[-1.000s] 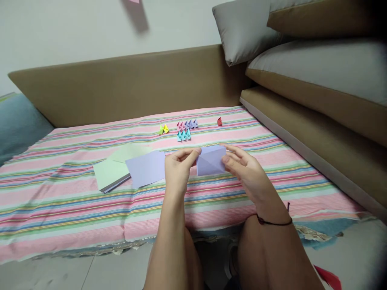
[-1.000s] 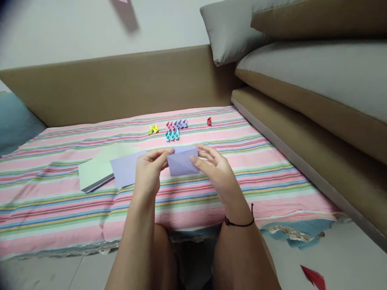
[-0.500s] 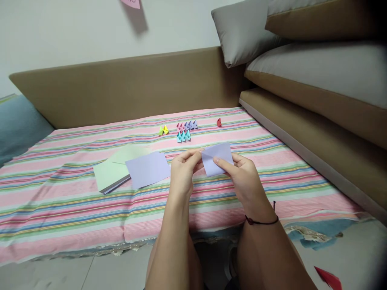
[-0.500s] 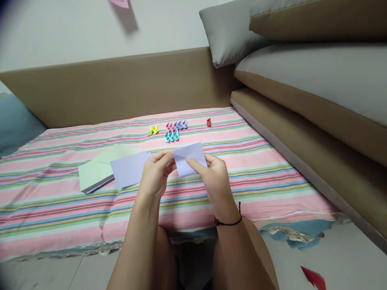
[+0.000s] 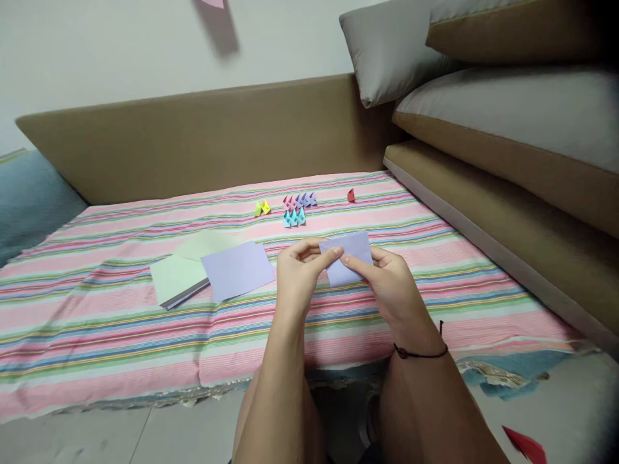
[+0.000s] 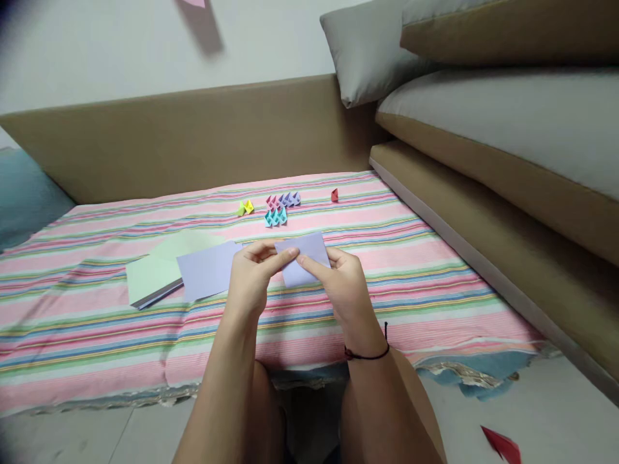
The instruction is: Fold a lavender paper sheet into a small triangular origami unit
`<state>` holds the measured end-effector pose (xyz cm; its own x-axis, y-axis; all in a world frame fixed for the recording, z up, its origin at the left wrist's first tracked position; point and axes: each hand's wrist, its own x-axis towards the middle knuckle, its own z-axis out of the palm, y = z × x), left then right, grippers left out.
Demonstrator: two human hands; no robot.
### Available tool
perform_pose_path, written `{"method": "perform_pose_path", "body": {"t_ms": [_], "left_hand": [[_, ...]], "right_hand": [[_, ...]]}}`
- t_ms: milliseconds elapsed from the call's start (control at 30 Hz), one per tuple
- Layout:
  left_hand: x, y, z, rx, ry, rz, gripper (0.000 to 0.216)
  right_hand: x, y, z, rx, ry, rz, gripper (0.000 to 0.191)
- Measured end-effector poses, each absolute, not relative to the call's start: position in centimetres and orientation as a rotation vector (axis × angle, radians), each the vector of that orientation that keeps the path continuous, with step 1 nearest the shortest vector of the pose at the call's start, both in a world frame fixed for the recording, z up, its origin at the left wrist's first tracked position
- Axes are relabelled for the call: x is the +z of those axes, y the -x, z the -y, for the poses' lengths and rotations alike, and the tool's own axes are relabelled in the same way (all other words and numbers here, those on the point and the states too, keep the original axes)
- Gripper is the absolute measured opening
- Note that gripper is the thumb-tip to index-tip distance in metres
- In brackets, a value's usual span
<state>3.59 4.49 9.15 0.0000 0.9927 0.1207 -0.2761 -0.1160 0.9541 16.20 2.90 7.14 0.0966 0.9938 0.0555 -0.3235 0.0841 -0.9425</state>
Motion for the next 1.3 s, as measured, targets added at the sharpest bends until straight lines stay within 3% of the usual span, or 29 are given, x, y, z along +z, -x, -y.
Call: {"method": "perform_pose_path", "body": {"t_ms": [967, 1300], "left_hand": [[8.84, -3.61, -5.14, 1.593, -0.783, -1.042, 0.022], [8.88, -3.32, -5.25, 1.61, -0.728, -1.069, 0.025]], "right_hand": [[6.82, -16.48, -3.3, 1.089, 1.023, 0.829, 0.025], [6.91, -16.79, -3.45, 1.241, 0.855, 0.887, 0.028]]}}
